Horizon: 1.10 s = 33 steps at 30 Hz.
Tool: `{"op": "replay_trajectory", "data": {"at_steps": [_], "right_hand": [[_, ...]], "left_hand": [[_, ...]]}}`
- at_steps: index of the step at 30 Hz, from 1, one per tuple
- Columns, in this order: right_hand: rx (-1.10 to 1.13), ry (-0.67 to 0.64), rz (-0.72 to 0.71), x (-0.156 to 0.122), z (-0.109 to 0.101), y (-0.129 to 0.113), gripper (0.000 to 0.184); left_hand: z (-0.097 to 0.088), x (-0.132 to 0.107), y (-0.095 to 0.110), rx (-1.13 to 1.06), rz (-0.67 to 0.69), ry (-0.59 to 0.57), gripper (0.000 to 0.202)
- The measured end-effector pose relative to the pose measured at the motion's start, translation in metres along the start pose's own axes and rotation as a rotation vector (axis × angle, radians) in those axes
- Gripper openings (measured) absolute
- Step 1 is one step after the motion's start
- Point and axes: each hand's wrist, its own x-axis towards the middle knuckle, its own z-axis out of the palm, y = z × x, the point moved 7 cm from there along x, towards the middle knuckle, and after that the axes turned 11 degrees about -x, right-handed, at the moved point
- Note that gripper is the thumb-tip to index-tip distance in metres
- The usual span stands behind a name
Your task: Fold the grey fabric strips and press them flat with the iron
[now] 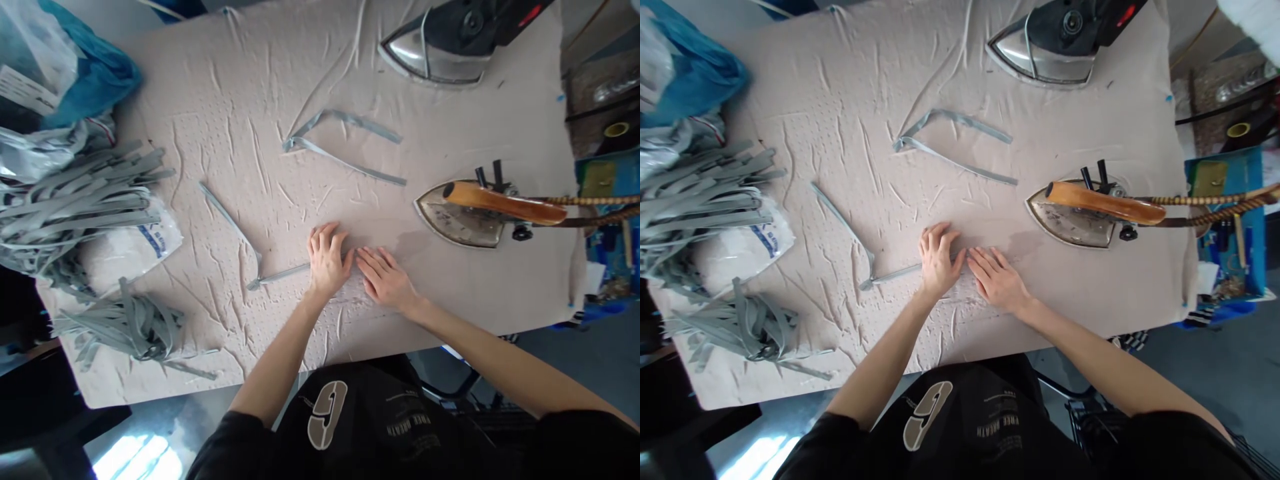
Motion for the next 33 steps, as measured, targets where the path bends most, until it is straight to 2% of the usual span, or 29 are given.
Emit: {"op": "replay_trajectory", "data": {"at_steps": [6, 16, 18, 20, 22, 24, 25, 26, 28, 30, 31, 33], "right_hand": [[-0.023, -0.044, 0.02, -0.001, 0.001, 0.001, 0.052], [-0.042, -0.062, 0.015, 0.001, 0.003, 0.0, 0.049], [-0.034, -0.062, 0.016, 0.006, -0.006, 0.002, 0.048], [-0.021, -0.017, 0.015, 0.011, -0.031, 0.012, 0.046], [-0.053, 0.08, 0.048, 0.018, -0.07, 0.033, 0.042], [-0.206, 0.152, 0.187, 0.023, -0.113, 0.069, 0.043], [-0.317, 0.148, 0.293, 0.025, -0.132, 0.09, 0.05], [-0.412, 0.07, 0.379, 0.028, -0.143, 0.11, 0.06], [-0.513, -0.189, 0.558, 0.029, -0.15, 0.151, 0.077], [-0.501, -0.445, 0.736, 0.023, -0.144, 0.186, 0.087], [-0.465, -0.533, 0.812, 0.019, -0.14, 0.198, 0.088], [-0.384, -0.63, 0.892, 0.014, -0.132, 0.211, 0.091]], "left_hand": [[0.002, 0.001, -0.002, 0.0, -0.035, 0.023, 0.031], [0.004, 0.002, -0.001, 0.01, -0.064, 0.022, 0.046], [0.004, 0.002, 0.0, 0.009, -0.07, 0.027, 0.048], [0.004, 0.002, 0.0, 0.006, -0.072, 0.033, 0.05], [0.004, 0.002, 0.001, 0.004, -0.074, 0.029, 0.052], [0.005, 0.002, 0.0, 0.0, -0.082, 0.019, 0.052], [0.005, 0.002, -0.001, -0.004, -0.086, 0.013, 0.052], [0.006, 0.002, -0.001, -0.009, -0.089, 0.011, 0.052], [0.006, 0.002, -0.002, -0.018, -0.089, 0.011, 0.052], [0.006, 0.002, -0.003, -0.017, -0.082, 0.014, 0.052], [0.006, 0.002, -0.003, -0.014, -0.078, 0.015, 0.052], [0.006, 0.002, -0.003, -0.011, -0.077, 0.016, 0.052]]}}
